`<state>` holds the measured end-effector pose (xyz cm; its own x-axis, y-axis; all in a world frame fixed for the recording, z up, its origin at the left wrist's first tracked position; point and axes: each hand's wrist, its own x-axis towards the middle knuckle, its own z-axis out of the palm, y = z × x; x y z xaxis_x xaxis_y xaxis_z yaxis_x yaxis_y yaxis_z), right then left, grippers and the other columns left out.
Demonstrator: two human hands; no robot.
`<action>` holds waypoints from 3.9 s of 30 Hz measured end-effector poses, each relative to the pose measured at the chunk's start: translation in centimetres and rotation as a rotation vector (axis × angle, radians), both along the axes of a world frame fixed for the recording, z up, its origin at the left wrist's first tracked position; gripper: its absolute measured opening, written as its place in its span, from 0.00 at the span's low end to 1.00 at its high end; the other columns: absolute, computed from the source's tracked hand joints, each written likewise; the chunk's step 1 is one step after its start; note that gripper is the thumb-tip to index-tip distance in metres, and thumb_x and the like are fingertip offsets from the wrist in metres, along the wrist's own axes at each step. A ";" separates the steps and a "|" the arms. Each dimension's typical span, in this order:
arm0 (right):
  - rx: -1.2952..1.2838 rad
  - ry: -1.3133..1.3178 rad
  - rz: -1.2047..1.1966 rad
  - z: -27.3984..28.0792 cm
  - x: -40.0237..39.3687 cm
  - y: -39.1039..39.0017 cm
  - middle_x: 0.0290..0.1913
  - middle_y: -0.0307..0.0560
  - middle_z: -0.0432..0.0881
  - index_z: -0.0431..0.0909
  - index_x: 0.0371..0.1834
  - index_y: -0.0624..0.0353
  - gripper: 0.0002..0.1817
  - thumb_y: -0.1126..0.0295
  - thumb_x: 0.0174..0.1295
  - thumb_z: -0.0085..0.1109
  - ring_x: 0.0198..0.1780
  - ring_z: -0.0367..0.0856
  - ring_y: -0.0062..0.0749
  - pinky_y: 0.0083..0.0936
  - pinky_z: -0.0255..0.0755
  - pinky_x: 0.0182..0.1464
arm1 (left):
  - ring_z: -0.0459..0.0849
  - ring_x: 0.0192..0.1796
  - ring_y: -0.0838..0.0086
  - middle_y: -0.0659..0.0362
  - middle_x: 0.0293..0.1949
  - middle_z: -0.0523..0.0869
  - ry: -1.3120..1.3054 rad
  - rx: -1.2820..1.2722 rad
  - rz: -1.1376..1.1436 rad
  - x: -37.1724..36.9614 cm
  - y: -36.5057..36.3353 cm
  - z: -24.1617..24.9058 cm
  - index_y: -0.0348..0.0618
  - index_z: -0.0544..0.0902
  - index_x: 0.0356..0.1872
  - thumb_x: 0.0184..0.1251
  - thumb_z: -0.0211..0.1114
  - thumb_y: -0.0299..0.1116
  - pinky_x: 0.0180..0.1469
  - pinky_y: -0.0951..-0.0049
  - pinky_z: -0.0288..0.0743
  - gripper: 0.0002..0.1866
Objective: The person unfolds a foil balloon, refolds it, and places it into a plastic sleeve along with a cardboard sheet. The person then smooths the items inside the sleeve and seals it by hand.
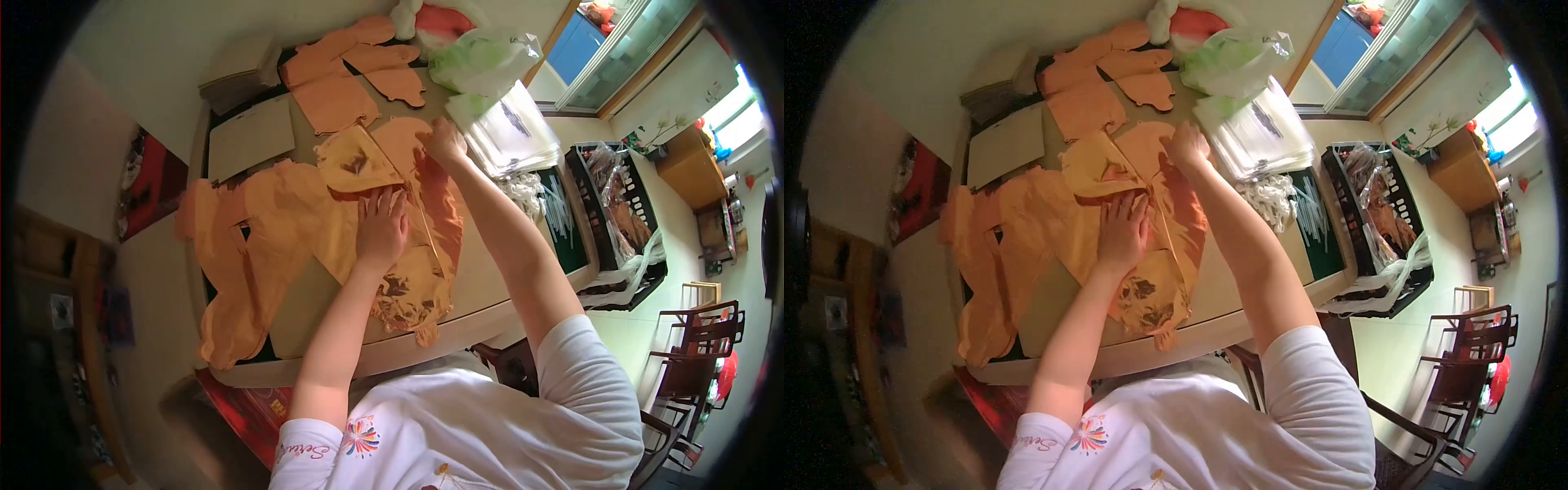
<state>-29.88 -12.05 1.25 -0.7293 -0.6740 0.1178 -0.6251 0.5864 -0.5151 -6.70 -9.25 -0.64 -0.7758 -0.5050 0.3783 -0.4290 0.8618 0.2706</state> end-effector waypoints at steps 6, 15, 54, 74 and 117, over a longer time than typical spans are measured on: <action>-0.014 -0.014 0.056 -1.0 -1.1 -1.1 0.41 0.53 0.85 0.81 0.39 0.60 0.20 0.54 0.53 0.66 0.46 0.84 0.47 0.39 0.78 0.45 | 0.67 0.66 0.52 0.49 0.63 0.71 0.059 -0.033 -0.003 0.1 0.2 0.0 0.44 0.71 0.64 0.69 0.55 0.37 0.69 0.47 0.56 0.23; -0.080 -0.235 0.745 2.7 4.6 4.8 0.55 0.55 0.78 0.59 0.70 0.56 0.39 0.71 0.53 0.65 0.58 0.76 0.47 0.37 0.69 0.59 | 0.67 0.65 0.52 0.48 0.62 0.71 -0.033 0.031 0.003 0.1 0.1 0.3 0.42 0.71 0.64 0.69 0.54 0.36 0.68 0.50 0.57 0.24; -0.146 0.245 0.548 -1.4 9.2 8.0 0.67 0.53 0.69 0.69 0.64 0.62 0.26 0.70 0.61 0.50 0.72 0.61 0.43 0.43 0.52 0.74 | 0.64 0.70 0.55 0.48 0.65 0.71 0.088 0.169 0.014 -0.6 -0.8 0.8 0.37 0.73 0.59 0.70 0.53 0.35 0.71 0.52 0.55 0.20; -0.069 0.272 0.571 -1.3 9.4 8.3 0.71 0.52 0.63 0.65 0.66 0.64 0.28 0.69 0.61 0.52 0.74 0.56 0.43 0.47 0.49 0.74 | 0.67 0.70 0.65 0.54 0.64 0.75 -0.100 -0.004 -0.110 -6.2 -8.6 1.4 0.43 0.74 0.61 0.68 0.50 0.32 0.70 0.52 0.56 0.20; 0.024 0.247 -0.252 -0.3 4.9 10.3 0.48 0.57 0.77 0.75 0.46 0.65 0.19 0.66 0.55 0.62 0.54 0.74 0.51 0.40 0.71 0.57 | 0.54 0.77 0.63 0.53 0.74 0.60 -0.138 0.092 0.125 -2.8 -2.9 -0.6 0.38 0.63 0.70 0.72 0.44 0.39 0.76 0.55 0.46 0.27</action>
